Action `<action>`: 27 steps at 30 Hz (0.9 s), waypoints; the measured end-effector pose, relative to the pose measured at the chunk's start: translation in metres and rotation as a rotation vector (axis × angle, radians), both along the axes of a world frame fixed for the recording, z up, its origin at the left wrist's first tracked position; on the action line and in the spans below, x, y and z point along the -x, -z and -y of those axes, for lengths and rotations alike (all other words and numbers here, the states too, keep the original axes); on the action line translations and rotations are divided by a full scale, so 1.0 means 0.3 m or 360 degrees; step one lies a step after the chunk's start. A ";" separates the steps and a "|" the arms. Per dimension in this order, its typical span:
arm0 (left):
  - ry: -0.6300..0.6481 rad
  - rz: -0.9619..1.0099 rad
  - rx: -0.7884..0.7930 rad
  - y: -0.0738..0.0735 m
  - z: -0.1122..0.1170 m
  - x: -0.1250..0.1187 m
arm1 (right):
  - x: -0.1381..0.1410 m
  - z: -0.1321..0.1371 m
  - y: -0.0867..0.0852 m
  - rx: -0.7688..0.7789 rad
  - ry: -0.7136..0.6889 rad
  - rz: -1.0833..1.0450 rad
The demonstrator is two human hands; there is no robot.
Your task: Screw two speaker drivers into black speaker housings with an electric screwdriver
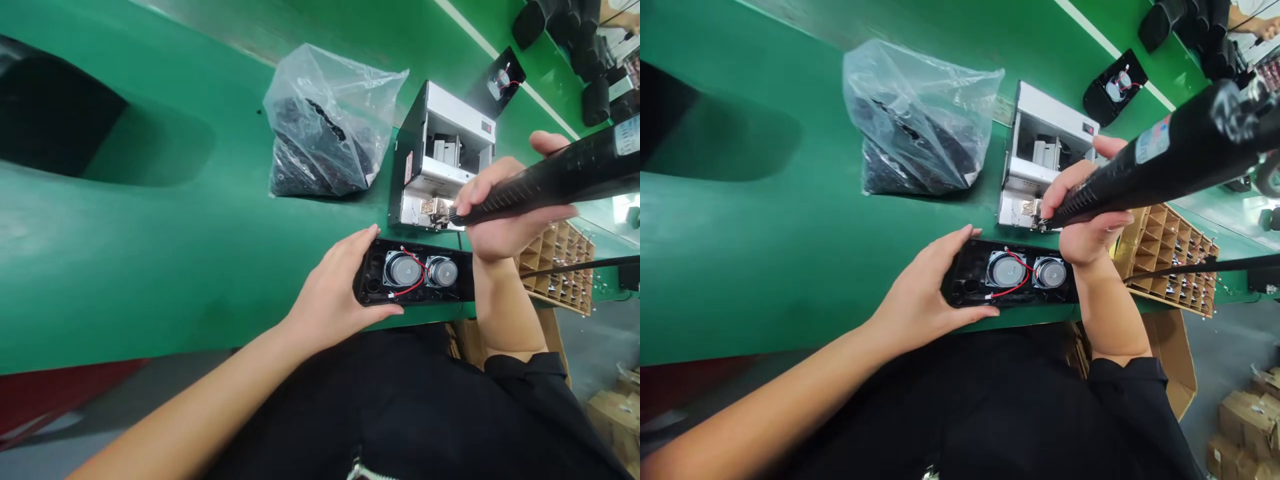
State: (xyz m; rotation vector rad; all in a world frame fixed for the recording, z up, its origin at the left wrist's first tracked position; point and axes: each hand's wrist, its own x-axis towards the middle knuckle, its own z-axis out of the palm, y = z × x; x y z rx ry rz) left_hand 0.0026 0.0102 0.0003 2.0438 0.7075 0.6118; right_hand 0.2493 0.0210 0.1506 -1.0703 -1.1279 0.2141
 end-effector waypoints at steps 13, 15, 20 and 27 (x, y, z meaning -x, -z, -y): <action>-0.0020 0.0094 -0.0123 0.025 0.026 -0.025 | 0.018 0.022 0.003 -0.0158 0.0016 0.0093; 0.0035 0.0090 -0.0108 0.019 0.018 -0.024 | 0.024 0.068 -0.040 -0.0090 -0.0096 0.0025; 0.0030 0.0154 -0.0084 0.022 0.008 -0.028 | 0.079 0.178 -0.112 0.0274 -0.0475 -0.0140; 0.0025 0.0290 -0.0150 0.038 0.004 -0.042 | 0.178 0.107 0.059 0.0068 -0.0345 -0.0109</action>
